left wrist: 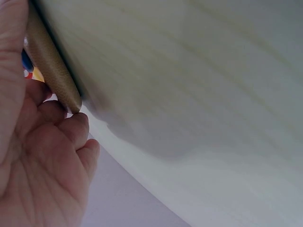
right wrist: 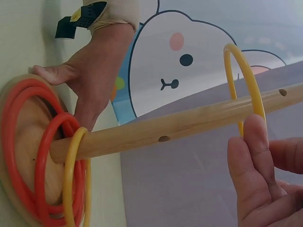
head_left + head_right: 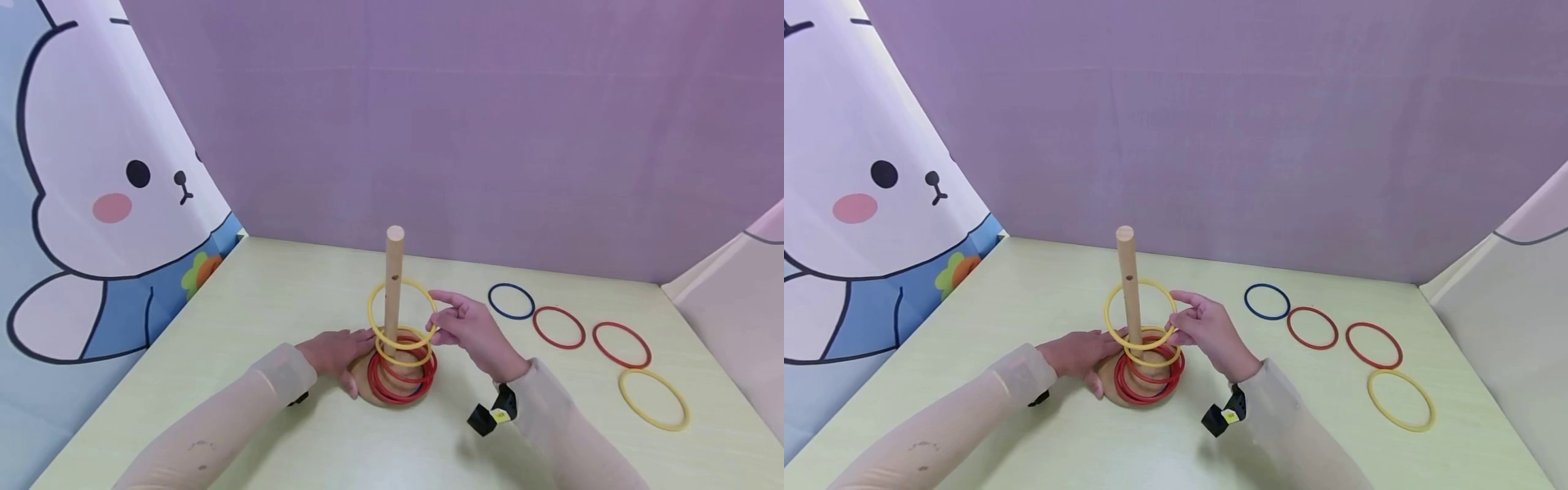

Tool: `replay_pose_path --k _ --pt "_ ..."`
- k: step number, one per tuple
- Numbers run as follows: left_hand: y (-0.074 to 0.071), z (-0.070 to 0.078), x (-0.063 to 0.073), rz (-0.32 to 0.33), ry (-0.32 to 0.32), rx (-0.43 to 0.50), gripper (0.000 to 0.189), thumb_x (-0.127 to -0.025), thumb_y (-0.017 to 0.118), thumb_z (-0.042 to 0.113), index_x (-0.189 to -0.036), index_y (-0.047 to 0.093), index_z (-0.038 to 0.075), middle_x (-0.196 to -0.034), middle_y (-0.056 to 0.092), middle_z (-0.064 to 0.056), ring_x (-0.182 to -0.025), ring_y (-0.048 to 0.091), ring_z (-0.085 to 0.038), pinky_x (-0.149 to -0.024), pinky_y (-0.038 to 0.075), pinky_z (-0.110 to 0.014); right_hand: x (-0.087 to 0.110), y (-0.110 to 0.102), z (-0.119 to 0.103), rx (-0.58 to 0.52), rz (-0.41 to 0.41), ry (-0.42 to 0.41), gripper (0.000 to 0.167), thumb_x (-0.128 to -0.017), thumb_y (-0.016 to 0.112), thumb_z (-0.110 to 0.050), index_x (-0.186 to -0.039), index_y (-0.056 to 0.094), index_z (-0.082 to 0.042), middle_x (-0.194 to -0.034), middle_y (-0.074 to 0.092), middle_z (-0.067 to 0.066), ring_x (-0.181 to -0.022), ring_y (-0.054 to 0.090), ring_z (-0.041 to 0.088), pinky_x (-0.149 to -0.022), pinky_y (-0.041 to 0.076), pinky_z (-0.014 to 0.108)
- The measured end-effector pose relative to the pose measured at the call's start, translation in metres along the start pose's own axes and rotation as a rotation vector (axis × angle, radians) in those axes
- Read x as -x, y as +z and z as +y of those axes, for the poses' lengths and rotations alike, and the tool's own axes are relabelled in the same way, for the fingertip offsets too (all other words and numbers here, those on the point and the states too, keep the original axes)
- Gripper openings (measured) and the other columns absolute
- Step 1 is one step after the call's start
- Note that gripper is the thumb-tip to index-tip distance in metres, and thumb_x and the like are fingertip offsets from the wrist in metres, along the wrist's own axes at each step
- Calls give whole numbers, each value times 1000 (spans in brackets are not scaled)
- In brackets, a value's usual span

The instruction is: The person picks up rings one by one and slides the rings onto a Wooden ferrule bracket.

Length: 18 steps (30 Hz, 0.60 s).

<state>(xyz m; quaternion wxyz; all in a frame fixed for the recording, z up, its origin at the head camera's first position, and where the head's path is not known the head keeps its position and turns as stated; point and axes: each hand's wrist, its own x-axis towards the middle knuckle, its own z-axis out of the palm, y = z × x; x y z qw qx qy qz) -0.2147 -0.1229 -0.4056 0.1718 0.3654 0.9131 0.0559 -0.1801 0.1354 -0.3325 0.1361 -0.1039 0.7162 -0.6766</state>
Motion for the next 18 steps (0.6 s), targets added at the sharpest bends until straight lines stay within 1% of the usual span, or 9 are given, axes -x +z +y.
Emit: replay_pose_path --k 4,9,15,18 --pt "1 -1 -1 10 7 -9 105 -67 84 41 -150 31 5 -154 30 -10 -136 37 -26 -111 28 -43 -1 1 8 -9 6 9 48 -95 50 0 -141 39 7 -84 65 8 -64 64 9 -72 56 27" --pt "1 -1 -1 24 0 -6 106 -66 85 42 -150 30 8 -155 29 -9 -131 43 -30 -109 32 -47 1 3 19 -20 10 26 48 -95 50 1 -141 37 9 -86 65 11 -63 64 9 -71 56 25" --pt "1 -2 -1 32 -10 6 110 -64 86 42 -151 28 6 -152 33 -12 -129 44 -33 -108 32 -47 2 7 28 -10 16 56 48 -94 52 0 -140 39 9 -89 63 14 -63 63 9 -71 56 25" --pt "1 -2 0 36 -17 13 112 -64 86 43 -151 26 6 -152 34 -11 -126 47 -34 -106 35 -47 2 8 32 0 16 70 48 -95 52 0 -140 39 9 -90 64 15 -63 63 10 -71 56 25"
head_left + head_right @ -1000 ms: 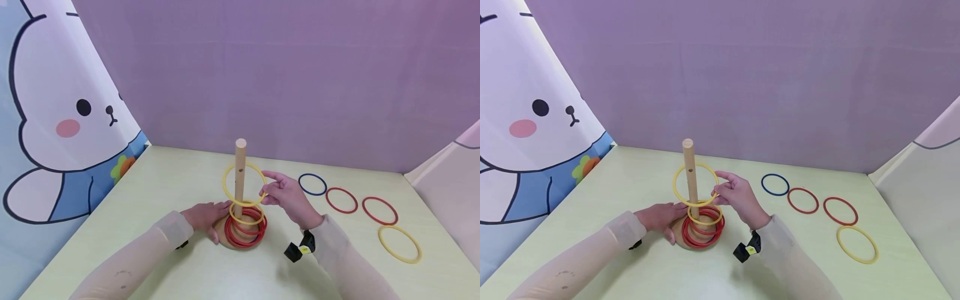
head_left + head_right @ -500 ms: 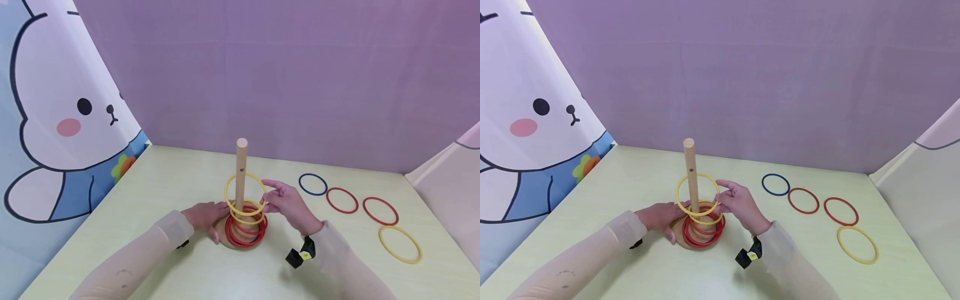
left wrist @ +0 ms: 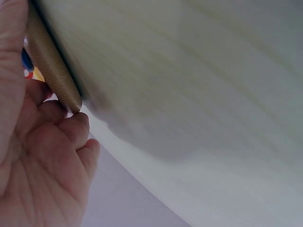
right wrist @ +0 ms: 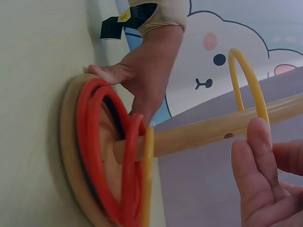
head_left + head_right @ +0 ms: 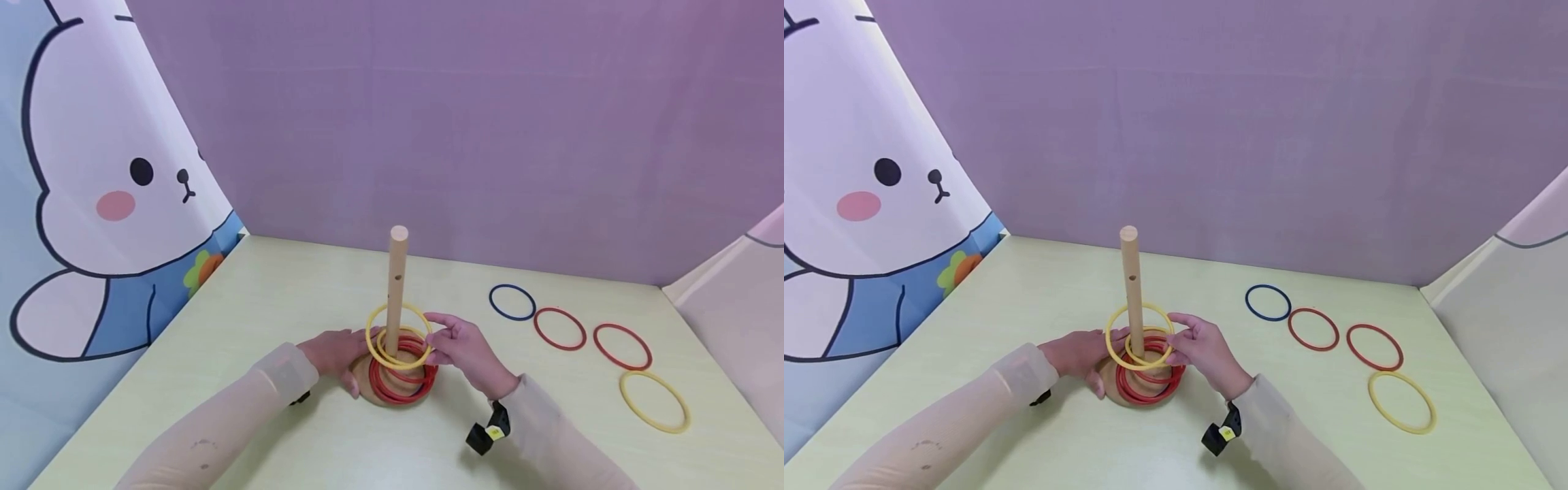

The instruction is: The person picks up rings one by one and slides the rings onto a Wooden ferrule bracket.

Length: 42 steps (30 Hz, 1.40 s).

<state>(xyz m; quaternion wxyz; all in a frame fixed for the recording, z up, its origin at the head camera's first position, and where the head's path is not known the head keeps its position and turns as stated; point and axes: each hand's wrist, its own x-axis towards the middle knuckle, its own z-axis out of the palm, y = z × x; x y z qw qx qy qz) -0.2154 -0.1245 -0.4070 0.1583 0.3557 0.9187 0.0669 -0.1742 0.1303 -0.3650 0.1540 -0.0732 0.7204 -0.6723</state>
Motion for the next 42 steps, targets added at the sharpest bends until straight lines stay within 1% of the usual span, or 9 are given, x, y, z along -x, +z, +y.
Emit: replay_pose_path --k 9,16,18,23,25,29,34,38,42 --pt "-1 1 0 1 -20 -14 109 -63 86 43 -150 31 9 -152 35 -10 -121 49 -35 -100 42 -45 -1 -1 12 -18 -33 -2 48 -95 50 1 -140 37 12 -90 65 14 -63 63 8 -70 56 25" --pt "0 1 -3 -17 -60 -23 112 -63 85 46 -153 26 13 -152 34 -10 -128 43 -41 -105 38 -46 -4 -2 16 13 -33 17 47 -95 52 -1 -139 38 11 -88 64 11 -63 63 9 -70 56 26" --pt "0 0 -3 -5 -50 -12 110 -63 85 45 -151 29 12 -150 38 -10 -127 44 -40 -104 38 -46 -5 -2 17 29 -37 20 47 -94 51 0 -138 39 12 -87 64 10 -63 63 9 -70 56 26" --pt "1 -2 -3 10 5 -1 107 -63 87 43 -149 33 8 -153 33 -11 -133 40 -32 -109 33 -44 -6 -2 18 91 -39 52 46 -93 51 1 -137 41 12 -83 63 8 -60 62 10 -69 57 26" --pt "2 -2 -2 -1 5 0 107 -63 87 42 -150 32 9 -155 28 -10 -135 37 -30 -110 31 -44 -6 -1 17 110 -41 66 46 -93 52 1 -136 42 12 -82 62 8 -60 62 10 -69 57 27" --pt "3 0 -3 -14 -17 -6 106 -64 87 41 -150 33 13 -156 27 -6 -132 42 -31 -108 33 -44 -5 -1 17 135 -53 75 46 -93 52 0 -136 42 12 -83 61 8 -60 62 9 -69 57 27" --pt "2 1 -2 -23 -12 -24 108 -66 86 41 -151 29 10 -157 24 -6 -134 40 -29 -111 29 -43 -4 -2 17 154 -64 70 45 -94 53 -1 -135 43 13 -84 63 9 -59 62 9 -67 56 26" --pt "1 1 -1 -26 -13 -30 108 -66 85 42 -151 28 10 -157 25 -7 -133 41 -30 -109 33 -44 -6 -3 18 160 -65 77 45 -94 52 0 -135 42 14 -85 66 9 -59 62 9 -67 57 27" --pt "0 2 0 -28 -1 -30 107 -67 85 42 -151 29 9 -157 25 -7 -132 42 -30 -109 33 -44 -7 -4 20 187 -55 87 45 -94 52 0 -135 42 15 -85 67 11 -58 62 10 -66 57 30"
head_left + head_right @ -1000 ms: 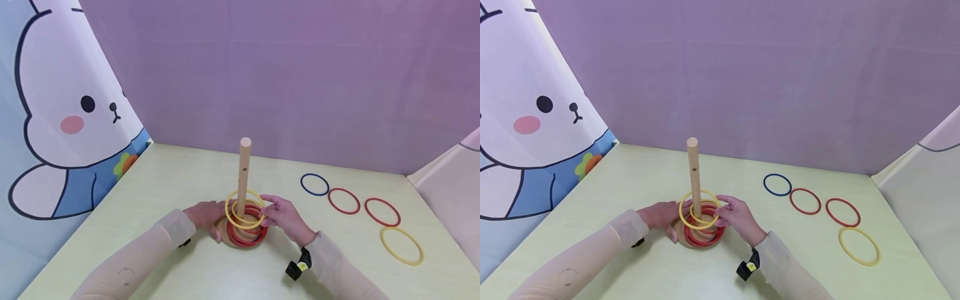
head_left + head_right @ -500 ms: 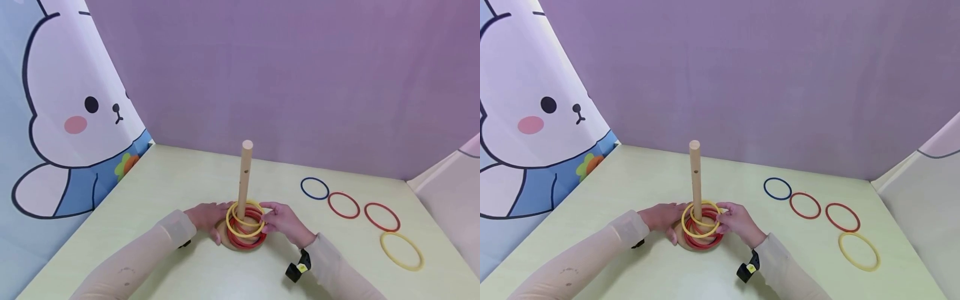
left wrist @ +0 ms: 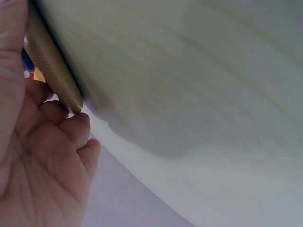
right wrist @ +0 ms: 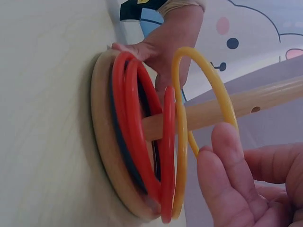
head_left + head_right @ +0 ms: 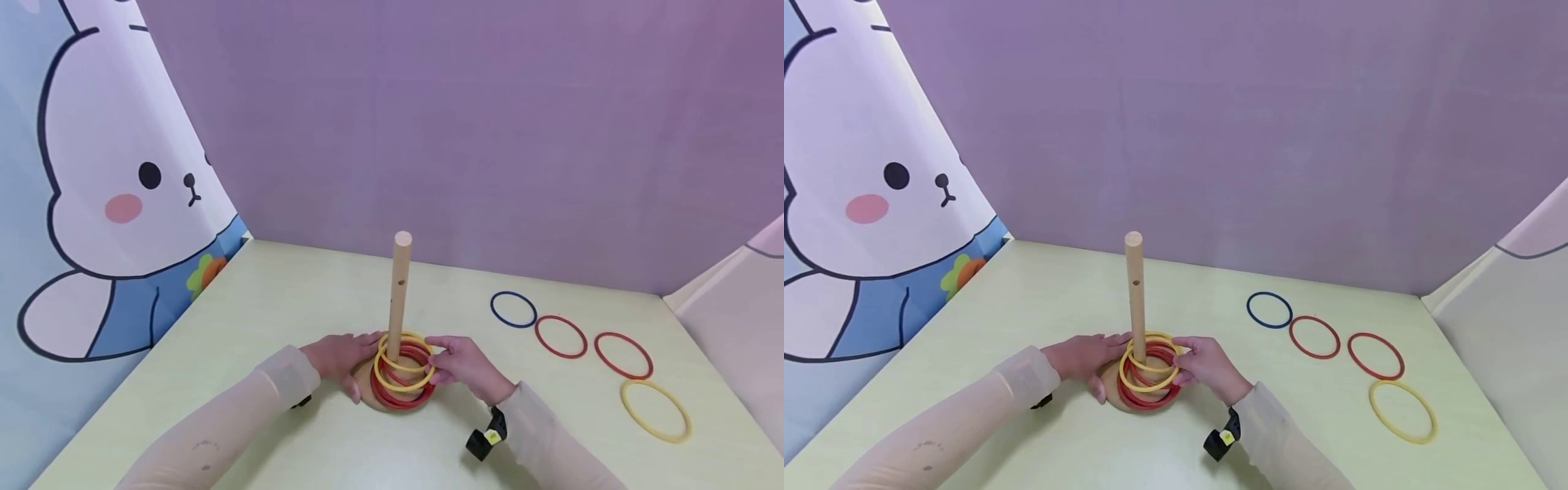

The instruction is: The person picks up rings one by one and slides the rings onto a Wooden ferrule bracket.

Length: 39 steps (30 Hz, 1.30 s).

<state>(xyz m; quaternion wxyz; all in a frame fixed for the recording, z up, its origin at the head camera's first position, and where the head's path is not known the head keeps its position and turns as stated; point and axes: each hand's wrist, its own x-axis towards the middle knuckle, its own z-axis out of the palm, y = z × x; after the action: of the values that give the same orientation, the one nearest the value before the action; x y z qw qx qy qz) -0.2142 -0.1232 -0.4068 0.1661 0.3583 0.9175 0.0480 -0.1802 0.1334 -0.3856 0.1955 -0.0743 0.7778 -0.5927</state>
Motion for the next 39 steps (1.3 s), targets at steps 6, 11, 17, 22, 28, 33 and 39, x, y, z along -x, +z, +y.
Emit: replay_pose_path --k 6,11,17,22,28,33,39 --pt "-1 1 0 -3 -2 -3 106 -67 85 42 -151 29 8 -157 24 -7 -133 40 -29 -111 30 -43 -2 0 5 93 1 15 43 -94 53 -2 -134 44 14 -76 64 7 -54 61 10 -63 58 33" --pt "-1 1 0 1 0 -10 106 -66 85 41 -150 30 7 -157 25 -7 -134 40 -29 -111 29 -43 -4 1 8 177 7 8 42 -93 55 -1 -132 48 13 -68 62 6 -51 59 10 -59 57 33" --pt "-1 2 -1 13 2 -5 108 -65 85 44 -151 30 8 -156 26 -8 -134 38 -30 -108 33 -44 -4 -5 13 238 16 10 38 -92 57 -5 -127 54 10 -67 63 7 -54 60 12 -57 57 32" --pt "-1 1 -1 12 0 -2 110 -65 84 46 -151 28 8 -156 26 -8 -134 39 -31 -109 33 -45 6 -20 14 276 39 27 37 -90 60 -7 -123 57 10 -68 64 8 -59 61 15 -59 57 33" --pt "0 0 -2 10 2 -14 110 -65 84 47 -151 28 9 -156 26 -8 -133 40 -31 -107 35 -45 22 -51 20 315 99 66 39 -89 63 -9 -122 57 10 -73 65 10 -63 63 20 -61 56 36" --pt "0 1 -2 3 -17 -5 108 -65 85 45 -151 30 9 -156 27 -7 -132 42 -30 -106 36 -45 32 -81 34 343 135 101 40 -89 65 -11 -122 57 8 -76 64 9 -64 63 21 -61 55 35" --pt "1 -1 -3 -1 -31 22 108 -65 84 45 -151 30 10 -157 25 -5 -134 39 -31 -108 34 -45 49 -125 49 431 178 152 40 -88 67 -14 -121 59 7 -72 61 7 -60 58 18 -56 52 31"
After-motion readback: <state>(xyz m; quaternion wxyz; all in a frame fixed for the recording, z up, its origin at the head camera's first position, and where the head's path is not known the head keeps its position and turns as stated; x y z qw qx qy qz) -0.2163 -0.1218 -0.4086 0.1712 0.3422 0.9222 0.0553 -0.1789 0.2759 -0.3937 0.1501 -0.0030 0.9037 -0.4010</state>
